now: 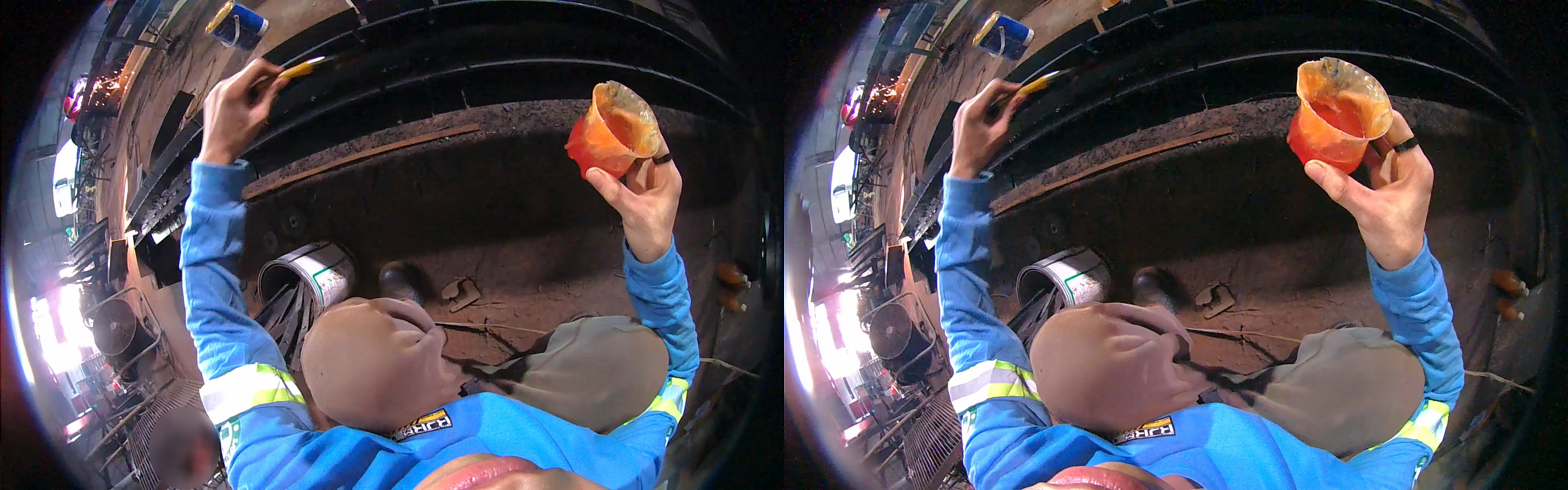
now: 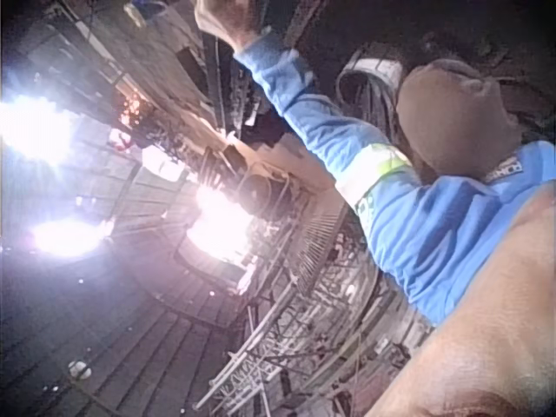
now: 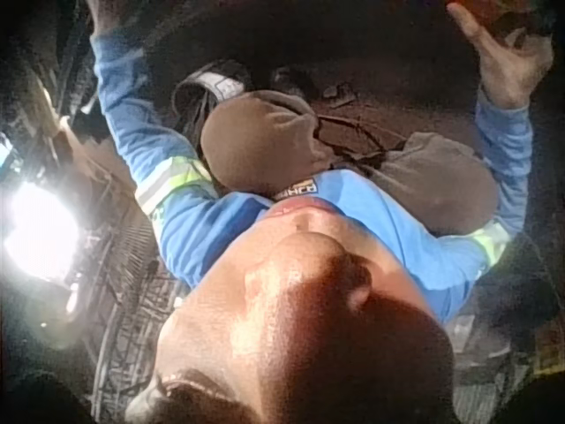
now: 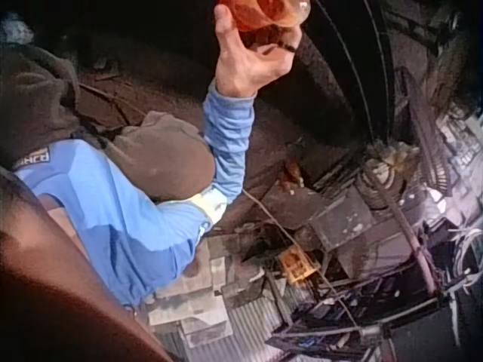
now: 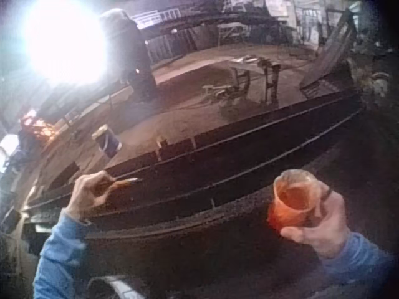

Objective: The person applies a reddish-brown coating to a curved metal beam using a paintbrush. They repeatedly dip the brush into a small container and brush along the beam's surface, moving along its length.

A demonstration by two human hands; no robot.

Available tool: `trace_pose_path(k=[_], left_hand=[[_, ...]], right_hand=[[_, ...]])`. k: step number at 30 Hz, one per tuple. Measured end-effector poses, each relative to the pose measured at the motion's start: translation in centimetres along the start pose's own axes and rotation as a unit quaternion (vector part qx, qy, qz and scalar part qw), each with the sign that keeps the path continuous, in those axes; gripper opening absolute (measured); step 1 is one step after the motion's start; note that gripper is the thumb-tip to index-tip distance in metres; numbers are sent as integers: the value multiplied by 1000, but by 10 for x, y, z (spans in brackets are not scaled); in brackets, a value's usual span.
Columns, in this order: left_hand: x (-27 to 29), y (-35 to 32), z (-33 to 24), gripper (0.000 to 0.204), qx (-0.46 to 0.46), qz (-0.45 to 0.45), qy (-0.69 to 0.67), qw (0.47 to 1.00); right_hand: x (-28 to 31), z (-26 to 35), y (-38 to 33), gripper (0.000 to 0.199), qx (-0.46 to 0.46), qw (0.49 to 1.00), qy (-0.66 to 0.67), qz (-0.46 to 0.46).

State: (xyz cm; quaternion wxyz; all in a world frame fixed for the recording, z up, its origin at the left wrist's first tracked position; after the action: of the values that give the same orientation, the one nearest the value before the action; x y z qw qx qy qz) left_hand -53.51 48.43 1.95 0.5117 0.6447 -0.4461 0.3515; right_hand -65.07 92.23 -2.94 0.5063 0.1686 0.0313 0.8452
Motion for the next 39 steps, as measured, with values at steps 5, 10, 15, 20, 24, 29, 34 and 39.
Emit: trace_pose_path(k=[5, 10, 15, 20, 24, 29, 34, 39], left_hand=[[29, -41, 24, 15, 73, -15, -63, 995], [13, -4, -1, 17, -10, 19, -22, 1000], [14, 33, -15, 17, -70, 16, -70, 995], [31, 12, 2, 15, 5, 44, -160, 986], [16, 16, 6, 17, 17, 74, -125, 989], [40, -4, 37, 14, 84, 54, -142, 985], [23, 18, 23, 17, 40, 70, -122, 989], [19, 28, 16, 18, 22, 65, -182, 981]], right_hand=[[1, 0, 1, 63, -3, 1000, 16, -10], [-4, -3, 2, 65, -9, 1000, 13, -3], [-2, 8, -1, 64, 7, 1000, 12, -5], [4, 8, -1, 63, 25, 1000, -5, -10], [2, 7, 1, 63, 28, 1000, -11, 0], [-3, 13, -2, 63, 25, 999, 19, 1], [3, 12, 0, 62, 25, 1000, 5, -14], [-3, 13, -2, 62, 25, 1000, 10, 3]])
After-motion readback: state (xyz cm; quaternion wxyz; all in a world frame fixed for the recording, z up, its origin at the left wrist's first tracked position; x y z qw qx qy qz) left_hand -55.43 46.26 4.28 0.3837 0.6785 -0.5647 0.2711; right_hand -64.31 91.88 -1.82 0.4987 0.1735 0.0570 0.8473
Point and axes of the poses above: each hand's wrist, its own y-axis towards the middle knuckle, its own x-axis out of the back of the hand, z = x × y, the point moved 7 cm from there along y, towards the middle knuckle, and after that the axes turned 5 degrees about -y, right-handed, at the moved point
